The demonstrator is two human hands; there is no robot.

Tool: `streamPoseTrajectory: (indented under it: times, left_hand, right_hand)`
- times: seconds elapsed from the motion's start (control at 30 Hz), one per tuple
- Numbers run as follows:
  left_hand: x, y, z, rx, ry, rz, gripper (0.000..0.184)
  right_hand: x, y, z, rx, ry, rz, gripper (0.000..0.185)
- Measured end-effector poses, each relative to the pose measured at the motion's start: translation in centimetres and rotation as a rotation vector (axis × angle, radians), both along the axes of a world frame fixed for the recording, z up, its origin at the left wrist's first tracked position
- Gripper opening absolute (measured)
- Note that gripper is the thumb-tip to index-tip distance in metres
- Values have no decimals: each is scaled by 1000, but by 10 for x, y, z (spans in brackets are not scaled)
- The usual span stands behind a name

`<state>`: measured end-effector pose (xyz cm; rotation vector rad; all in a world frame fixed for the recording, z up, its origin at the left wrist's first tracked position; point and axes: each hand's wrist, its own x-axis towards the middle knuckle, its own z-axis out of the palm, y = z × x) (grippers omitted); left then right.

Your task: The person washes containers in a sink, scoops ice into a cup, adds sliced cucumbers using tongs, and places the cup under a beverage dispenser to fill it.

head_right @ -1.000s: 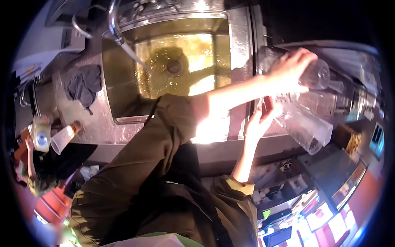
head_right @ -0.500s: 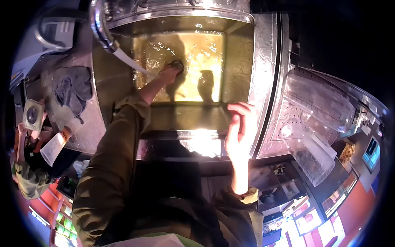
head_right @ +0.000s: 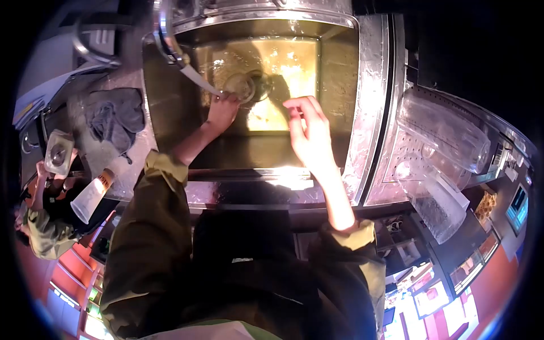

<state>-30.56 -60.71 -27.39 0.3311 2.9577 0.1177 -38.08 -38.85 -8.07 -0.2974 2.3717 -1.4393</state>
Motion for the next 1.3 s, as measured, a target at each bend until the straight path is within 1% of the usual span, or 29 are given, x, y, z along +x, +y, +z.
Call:
streamPoseTrajectory:
  times: [0.03,0.13,0.17,0.2,0.27,0.3,0.37,0.4,0.43,0.53,0.57,0.67,0.7,0.73,0.8,0.83,0.87,0.9,0.93,1.0,1.03,1.07,1.1,1.13,1.17,1.2,1.23,1.27,1.3]
  left_hand:
    - [8,-5,9,-127,-4,34,16]
    - [19,-7,32,-54,-178,9,16]
    - [12,-11,32,15,-179,71,14]
    - [8,-12,35,169,-213,307,12]
    - [1,-13,36,498,-277,779,10]
    - [18,-24,-29,1090,-261,931,12]
    - [28,-33,-39,1931,-573,1073,14]
    - [35,-36,-44,2356,-747,1094,15]
    - [41,-40,-58,2630,-938,1310,17]
    - [38,-24,-14,2695,-731,1886,17]
    - [36,-17,1,2557,-649,1786,18]
    - [35,-12,31,2394,-482,1645,18]
    - [40,-26,27,2781,-613,1797,13]
    - [43,-28,21,2383,-480,1679,12]
    - [46,-28,41,1622,-242,1330,9]
    - [55,-32,28,1371,-110,1118,7]
    - [57,-30,43,1098,-92,988,7]
    - [57,-25,70,826,-62,853,6]
    - [59,-21,92,558,-27,718,6]
    - [62,-14,116,580,83,639,3]
    - [62,-13,128,595,135,598,2]
    - [64,-13,141,812,129,614,3]
    - [66,-12,154,1034,111,628,4]
    - [69,-11,163,1260,80,636,5]
    - [71,-19,157,1449,38,627,8]
    - [72,-25,171,1467,-48,708,11]
    - [74,-27,169,2062,-153,634,13]
    - [70,-28,161,2203,-299,715,14]
    - [71,-33,140,2125,-412,906,11]
  right_hand:
    - [-3,-9,-5,-1,15,38,14]
    - [-16,-43,-9,-113,65,140,15]
    - [-23,-55,-5,-104,96,136,17]
    - [-29,-62,0,-89,123,124,19]
    - [-50,-73,14,-37,418,28,24]
    - [-64,-75,16,44,520,-43,30]
    - [-93,-83,13,89,714,-158,41]
    - [-107,-86,7,114,690,-143,42]
    - [-120,-89,-2,139,662,-131,44]
    - [-132,-98,-15,181,541,-114,47]
    - [-133,-99,-16,193,501,-112,48]
    - [-130,-101,-15,161,524,-164,47]
    - [-129,-104,-14,159,516,-194,48]
    - [-127,-108,-13,168,469,-217,50]
    - [-122,-119,-12,208,365,-273,52]
    - [-117,-125,-5,186,295,-290,53]
    - [-113,-131,2,158,226,-308,54]
    - [-110,-135,0,125,295,-359,55]
    - [-107,-136,4,111,259,-368,55]
    - [-111,-130,1,-104,55,-367,54]
    - [-106,-126,9,-161,43,-379,53]
    - [-98,-124,15,-212,28,-390,53]
    - [-88,-125,11,-152,56,-407,51]
    - [-71,-122,19,-98,171,-392,52]
    - [-47,-114,25,-95,258,-404,52]
    - [-22,-103,28,-147,276,-412,49]
    - [5,-89,35,-119,371,-410,46]
    - [36,-75,42,-191,282,-427,42]
    - [61,-60,40,-137,286,-448,39]
